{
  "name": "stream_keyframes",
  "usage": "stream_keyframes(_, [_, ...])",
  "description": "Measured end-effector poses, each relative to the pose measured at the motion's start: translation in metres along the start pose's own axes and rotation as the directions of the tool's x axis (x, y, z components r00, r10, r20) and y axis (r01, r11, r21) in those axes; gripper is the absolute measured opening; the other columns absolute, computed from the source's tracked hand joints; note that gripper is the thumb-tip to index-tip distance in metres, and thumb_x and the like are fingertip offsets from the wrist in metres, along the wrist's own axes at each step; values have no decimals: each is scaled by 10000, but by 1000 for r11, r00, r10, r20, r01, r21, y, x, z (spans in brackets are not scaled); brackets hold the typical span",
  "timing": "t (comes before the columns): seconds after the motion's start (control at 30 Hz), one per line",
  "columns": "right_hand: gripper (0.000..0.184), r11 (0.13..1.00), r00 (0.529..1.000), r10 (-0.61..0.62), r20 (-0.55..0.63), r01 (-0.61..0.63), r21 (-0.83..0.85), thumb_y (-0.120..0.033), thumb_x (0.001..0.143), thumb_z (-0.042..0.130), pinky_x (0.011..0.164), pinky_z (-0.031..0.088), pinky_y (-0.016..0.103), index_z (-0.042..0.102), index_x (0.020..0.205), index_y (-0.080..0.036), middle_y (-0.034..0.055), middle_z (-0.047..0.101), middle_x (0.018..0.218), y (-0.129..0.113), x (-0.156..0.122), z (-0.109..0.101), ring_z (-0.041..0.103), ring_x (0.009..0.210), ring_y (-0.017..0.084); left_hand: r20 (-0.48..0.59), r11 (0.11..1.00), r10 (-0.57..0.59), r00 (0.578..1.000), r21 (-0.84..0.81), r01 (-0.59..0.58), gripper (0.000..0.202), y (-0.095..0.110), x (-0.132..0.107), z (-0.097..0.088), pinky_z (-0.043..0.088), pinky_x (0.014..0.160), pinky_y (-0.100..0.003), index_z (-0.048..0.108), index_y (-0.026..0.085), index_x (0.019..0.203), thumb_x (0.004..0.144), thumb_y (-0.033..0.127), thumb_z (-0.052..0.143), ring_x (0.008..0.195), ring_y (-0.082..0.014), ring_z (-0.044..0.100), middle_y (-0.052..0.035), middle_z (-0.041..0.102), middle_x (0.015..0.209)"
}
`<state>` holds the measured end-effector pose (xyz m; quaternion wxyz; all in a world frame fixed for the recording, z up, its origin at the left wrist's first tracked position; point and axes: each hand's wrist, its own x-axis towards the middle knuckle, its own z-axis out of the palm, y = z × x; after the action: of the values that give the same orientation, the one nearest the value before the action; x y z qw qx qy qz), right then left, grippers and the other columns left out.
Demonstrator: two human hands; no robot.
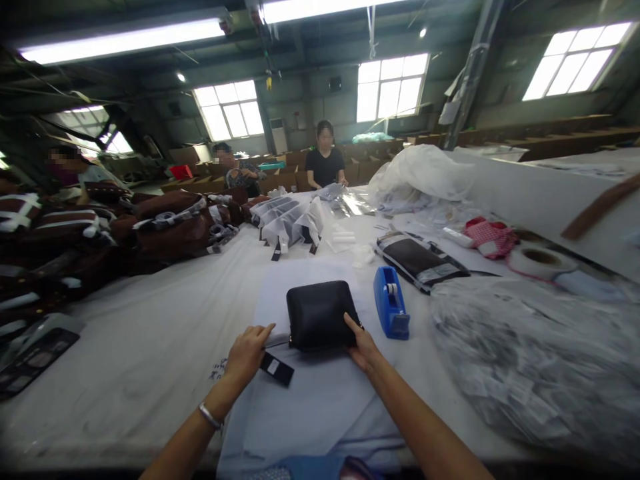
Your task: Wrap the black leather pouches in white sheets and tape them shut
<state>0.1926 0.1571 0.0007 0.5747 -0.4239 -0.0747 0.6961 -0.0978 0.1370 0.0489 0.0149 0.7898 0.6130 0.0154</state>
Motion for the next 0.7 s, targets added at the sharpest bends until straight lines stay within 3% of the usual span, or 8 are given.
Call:
stream_keyframes(0.13, [376, 1000, 1000, 14, 17, -14, 4, -234, 817, 765, 823, 616, 349, 633, 1150, -120, 106, 704, 1106, 8, -1, 1, 680, 988, 248, 42, 999, -17, 999, 38, 15, 639, -19, -4, -5, 453, 880, -320, 440, 254, 1397, 803, 36, 523, 1036, -213, 593, -62, 629, 1144])
stream_keyframes(0.23, [395, 1000, 999, 14, 30, -14, 2, -246, 816, 768, 842, 609, 362, 628, 1163, -119, 114, 693, 1136, 10, 0, 0, 671, 1011, 256, 92, 997, 70, 993, -21, -68, 615, -32, -2, -11, 480, 840, -289, 435, 297, 1398, 837, 63, 523, 1003, -194, 633, -40, 635, 1176])
stream_keyframes(0.33, [392, 1000, 1000, 11, 26, -12, 9, -246, 817, 766, 852, 605, 366, 628, 1165, -128, 113, 683, 1161, 10, 1, -1, 662, 1033, 258, 119, 987, 157, 980, -55, -152, 610, -50, 3, -23, 495, 826, -268, 489, 327, 1355, 836, 8, 472, 1018, -182, 648, -23, 647, 1195])
stream_keyframes(0.43, [382, 1000, 1000, 7, 12, -7, 7, -245, 818, 763, 864, 601, 370, 631, 1157, -130, 110, 685, 1156, 10, 1, -1, 656, 1048, 261, 126, 991, 131, 983, -42, -127, 637, -60, 5, -31, 513, 864, -315, 581, 302, 1274, 776, -71, 446, 1035, -209, 657, -40, 667, 1192])
stream_keyframes(0.53, [383, 1000, 1000, -2, 10, 2, 4, -249, 818, 765, 882, 593, 361, 630, 1154, -123, 113, 684, 1158, 11, 1, -1, 649, 1063, 258, 24, 979, 149, 989, -142, -144, 579, -44, 6, -31, 490, 983, -363, 593, 276, 1268, 800, -41, 463, 1149, -220, 614, -56, 632, 1284])
stream_keyframes(0.7, [397, 1000, 1000, -13, 13, 14, -22, -272, 804, 780, 860, 599, 352, 628, 1142, -129, 107, 695, 1129, 14, 0, 2, 664, 1030, 252, -200, 874, 285, 937, -348, -340, 440, 31, 21, -20, 398, 1114, -417, 490, 256, 1370, 930, 251, 507, 1361, -223, 430, -75, 469, 1466])
